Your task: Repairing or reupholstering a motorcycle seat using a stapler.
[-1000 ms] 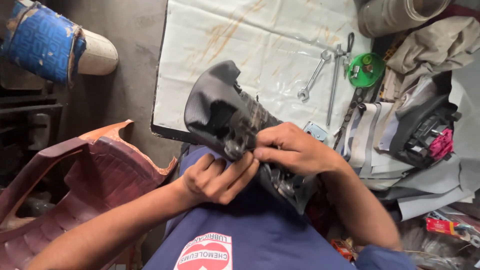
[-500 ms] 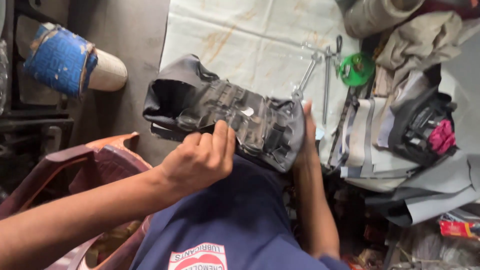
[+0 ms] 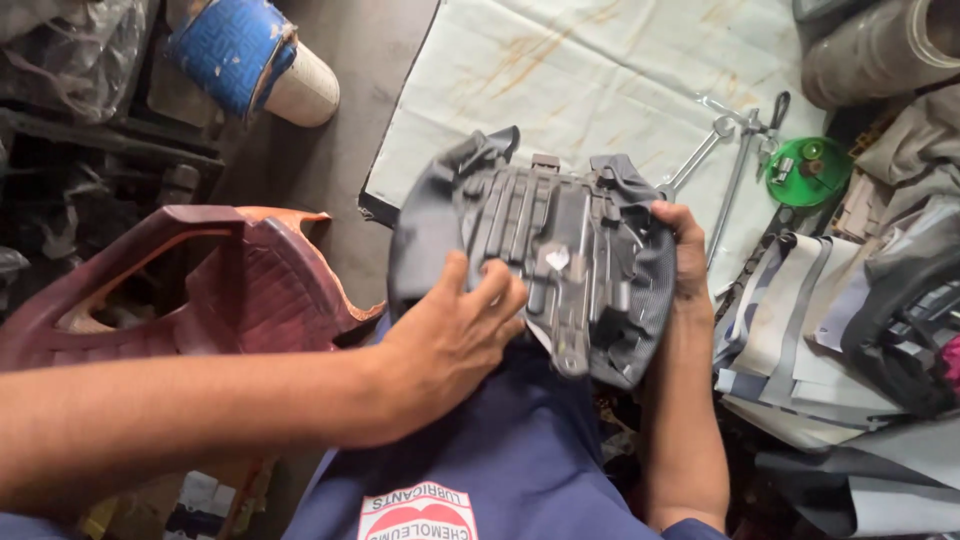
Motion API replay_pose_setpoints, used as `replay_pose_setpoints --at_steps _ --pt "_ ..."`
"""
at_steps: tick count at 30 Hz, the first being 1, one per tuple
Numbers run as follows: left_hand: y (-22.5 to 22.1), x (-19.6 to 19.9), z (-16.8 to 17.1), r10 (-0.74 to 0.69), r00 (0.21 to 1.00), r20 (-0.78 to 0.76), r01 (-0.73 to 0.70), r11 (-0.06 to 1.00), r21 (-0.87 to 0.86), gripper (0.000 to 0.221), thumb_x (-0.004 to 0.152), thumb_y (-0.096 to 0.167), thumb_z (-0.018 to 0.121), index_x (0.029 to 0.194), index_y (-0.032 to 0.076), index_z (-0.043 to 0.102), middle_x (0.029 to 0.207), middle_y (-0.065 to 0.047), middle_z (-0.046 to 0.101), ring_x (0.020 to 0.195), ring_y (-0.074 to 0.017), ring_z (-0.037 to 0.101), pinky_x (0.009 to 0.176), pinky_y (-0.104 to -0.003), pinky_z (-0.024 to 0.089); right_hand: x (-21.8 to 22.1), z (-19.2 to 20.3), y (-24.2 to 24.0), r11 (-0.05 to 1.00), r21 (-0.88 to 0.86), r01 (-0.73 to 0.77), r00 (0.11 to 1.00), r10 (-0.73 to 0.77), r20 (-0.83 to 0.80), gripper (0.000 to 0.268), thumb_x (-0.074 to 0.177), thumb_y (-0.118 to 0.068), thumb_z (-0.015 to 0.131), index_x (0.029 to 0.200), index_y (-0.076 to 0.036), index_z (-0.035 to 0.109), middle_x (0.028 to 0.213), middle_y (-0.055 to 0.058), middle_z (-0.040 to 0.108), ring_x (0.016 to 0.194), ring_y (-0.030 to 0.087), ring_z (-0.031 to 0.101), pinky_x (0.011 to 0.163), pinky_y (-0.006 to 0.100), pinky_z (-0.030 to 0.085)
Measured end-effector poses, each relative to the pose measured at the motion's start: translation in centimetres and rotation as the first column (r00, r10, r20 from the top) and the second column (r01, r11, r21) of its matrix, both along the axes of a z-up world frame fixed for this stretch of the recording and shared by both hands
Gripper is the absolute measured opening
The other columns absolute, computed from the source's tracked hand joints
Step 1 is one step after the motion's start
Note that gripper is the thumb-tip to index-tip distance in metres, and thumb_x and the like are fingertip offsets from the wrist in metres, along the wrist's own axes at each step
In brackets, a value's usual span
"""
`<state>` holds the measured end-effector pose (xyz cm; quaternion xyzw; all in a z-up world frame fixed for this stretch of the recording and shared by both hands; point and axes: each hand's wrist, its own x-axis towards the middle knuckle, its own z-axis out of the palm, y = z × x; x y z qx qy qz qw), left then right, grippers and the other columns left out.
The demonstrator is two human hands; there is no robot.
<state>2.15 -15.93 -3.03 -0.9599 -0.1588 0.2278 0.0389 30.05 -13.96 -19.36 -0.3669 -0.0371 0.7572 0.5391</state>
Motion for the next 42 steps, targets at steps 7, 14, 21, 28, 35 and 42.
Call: replay_pose_setpoints --at_steps 7,14,21,28,35,42 --pt "1.4 2.2 -2.3 0.142 0.984 -0.111 -0.175 0.903 -0.392 0.069 0.084 0.072 0.048 0.147 0.043 0.052 0.169 -0.012 0.016 0.153 -0.0514 0.003 0.105 -0.085 0.009 4.0 -10.4 -3.5 0.998 -0.035 0.056 0.99 -0.052 0.128 0.042 0.099 -0.026 0.066 0.122 0.009 0.063 0.102 0.014 0.073 0.08 0.021 0.07 0.072 0.033 0.057" --pt "5.2 -1.4 -16.2 0.155 0.988 -0.002 -0.149 0.95 -0.275 0.062 0.087 0.074 0.05 0.142 0.047 0.056 0.17 -0.009 0.015 0.147 -0.0572 0.009 0.102 -0.085 0.019 1.3 -7.2 2.2 0.966 0.259 -0.014 0.962 -0.058 0.269 0.105 0.075 -0.026 0.071 0.166 -0.003 0.025 0.139 0.016 0.059 0.117 0.025 0.065 0.099 0.037 0.057" --pt "5.7 0.2 -36.8 0.106 0.934 0.341 -0.101 0.994 -0.032 0.067 0.083 0.064 0.06 0.149 0.055 0.05 0.169 -0.007 0.017 0.143 -0.0612 0.024 0.094 -0.076 0.045 4.9 -17.0 6.0 0.966 0.232 -0.117 0.823 -0.037 0.567 0.107 0.067 -0.005 0.079 0.163 -0.003 0.034 0.15 0.014 0.058 0.13 0.023 0.059 0.112 0.032 0.046" --pt "5.7 2.1 -40.7 -0.01 0.938 0.346 0.01 1.0 0.001 0.069 0.088 0.069 0.06 0.149 0.038 0.056 0.17 -0.012 0.02 0.139 -0.0657 0.03 0.086 -0.079 0.05 5.3 -20.7 -0.9 0.991 -0.036 0.13 0.67 -0.061 0.74 0.066 0.087 -0.02 0.078 0.146 0.001 0.057 0.138 0.017 0.067 0.121 0.023 0.067 0.107 0.033 0.05" --pt "5.5 2.8 -40.1 0.004 0.913 0.407 -0.017 0.999 0.03 0.065 0.086 0.071 0.062 0.136 0.031 0.07 0.167 -0.013 0.028 0.137 -0.0673 0.032 0.083 -0.079 0.051 0.6 -25.9 -12.2 0.847 -0.161 0.507 -0.321 0.359 0.876 0.069 0.086 -0.045 0.081 0.127 0.005 0.06 0.128 0.025 0.058 0.121 0.042 0.054 0.1 0.051 0.045" --pt "4.6 3.1 -39.7 0.034 0.891 0.453 -0.077 0.994 0.076 0.056 0.09 0.071 0.066 0.129 0.031 0.076 0.17 -0.01 0.031 0.141 -0.0642 0.033 0.09 -0.077 0.051 1.8 -24.2 -10.5 0.678 -0.445 0.585 -0.055 0.58 0.813 0.084 0.074 -0.053 0.089 0.127 -0.002 0.049 0.127 0.019 0.048 0.124 0.042 0.047 0.099 0.058 0.04"
